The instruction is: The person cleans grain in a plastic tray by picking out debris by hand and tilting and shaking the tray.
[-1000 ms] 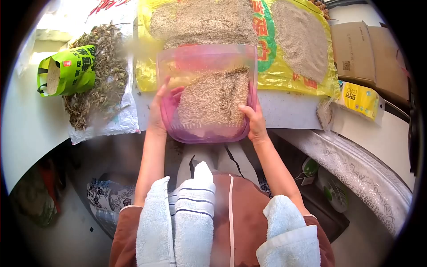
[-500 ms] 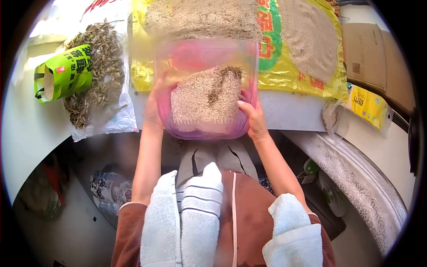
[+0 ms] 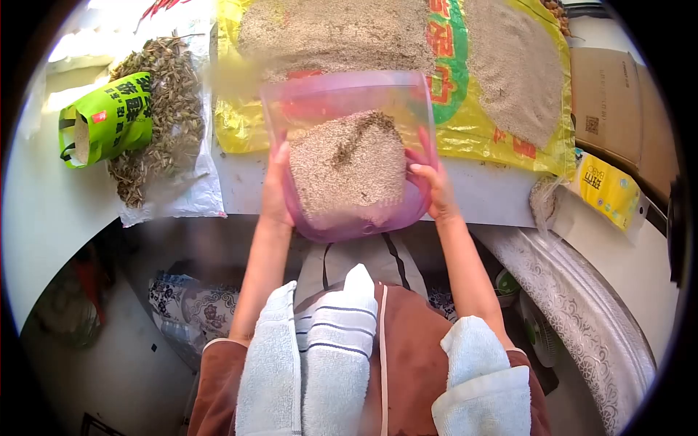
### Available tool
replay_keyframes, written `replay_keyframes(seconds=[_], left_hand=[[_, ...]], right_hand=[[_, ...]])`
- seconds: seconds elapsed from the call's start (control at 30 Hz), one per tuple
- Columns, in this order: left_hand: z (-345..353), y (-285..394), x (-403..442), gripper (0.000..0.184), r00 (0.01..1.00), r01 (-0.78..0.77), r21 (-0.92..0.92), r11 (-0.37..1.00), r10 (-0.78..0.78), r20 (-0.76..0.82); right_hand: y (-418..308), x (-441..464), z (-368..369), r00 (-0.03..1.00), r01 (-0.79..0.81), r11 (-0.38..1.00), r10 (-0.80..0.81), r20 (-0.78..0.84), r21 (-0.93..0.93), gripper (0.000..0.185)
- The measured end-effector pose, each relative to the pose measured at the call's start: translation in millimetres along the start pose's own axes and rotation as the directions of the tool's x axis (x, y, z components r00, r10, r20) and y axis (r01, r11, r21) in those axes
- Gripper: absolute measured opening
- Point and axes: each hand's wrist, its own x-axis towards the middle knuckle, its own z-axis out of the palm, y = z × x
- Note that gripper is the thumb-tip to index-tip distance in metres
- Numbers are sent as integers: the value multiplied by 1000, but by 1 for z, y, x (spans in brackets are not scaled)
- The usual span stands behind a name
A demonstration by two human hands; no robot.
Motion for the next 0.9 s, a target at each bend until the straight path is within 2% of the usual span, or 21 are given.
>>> replay_keyframes(seconds=[0.1,0.17,0.2,0.23,0.27,0.3,0.33,0.43,0.5,0.57,0.6,0.67,0.7,0.77,0.83,0.9], left_hand=[[17,-46,-11,58,974,-179,200,963,202,-106],[1,-34,-16,58,982,-70,179,981,99,-162],[-12,-17,-14,59,998,13,109,994,-5,-66],[-32,-5,-9,58,1000,24,94,995,-23,-11],[-42,8,-6,58,998,63,73,995,-63,5],[-40,19,-6,58,994,105,57,993,-106,20],[-36,20,-10,59,987,151,-9,989,-150,50],[3,-22,-18,59,994,-54,109,993,64,-88],[16,-43,-25,62,978,-187,227,956,203,-49],[-9,-35,-23,59,997,-52,130,990,58,-44],[-28,-23,-17,59,1000,-26,75,997,24,19],[-49,6,-9,59,994,74,19,997,-75,85],[-53,19,-9,59,983,128,23,992,-130,132],[-24,11,-13,59,1000,23,75,997,-24,14],[1,-15,-13,61,995,-73,165,984,84,-62],[28,-33,-23,61,986,-144,157,977,155,-61]], right_hand=[[-26,3,-32,988,-48,993,31,154,104,81],[-13,-6,-19,991,92,995,-94,93,30,82],[1,-10,-13,994,102,992,-99,45,-79,81],[10,-19,8,989,148,982,-146,31,-119,80],[20,-24,20,994,107,980,-103,29,-167,80],[24,-26,30,988,156,972,-153,32,-173,81],[23,-21,23,994,103,988,-99,37,-119,81],[-6,-9,-15,994,-59,996,53,98,60,79],[-17,-9,-33,986,-22,985,-7,164,174,79],[-7,-18,-19,992,105,994,-103,70,-29,80],[1,-23,-5,988,156,978,-152,40,-139,80],[18,-36,30,979,203,946,-196,53,-251,78],[23,-36,36,959,282,907,-274,73,-314,77],[17,-24,14,998,52,995,-49,36,-89,78],[0,-13,-13,995,-75,987,66,71,140,78],[-11,-6,-21,989,-42,980,14,145,194,78]])
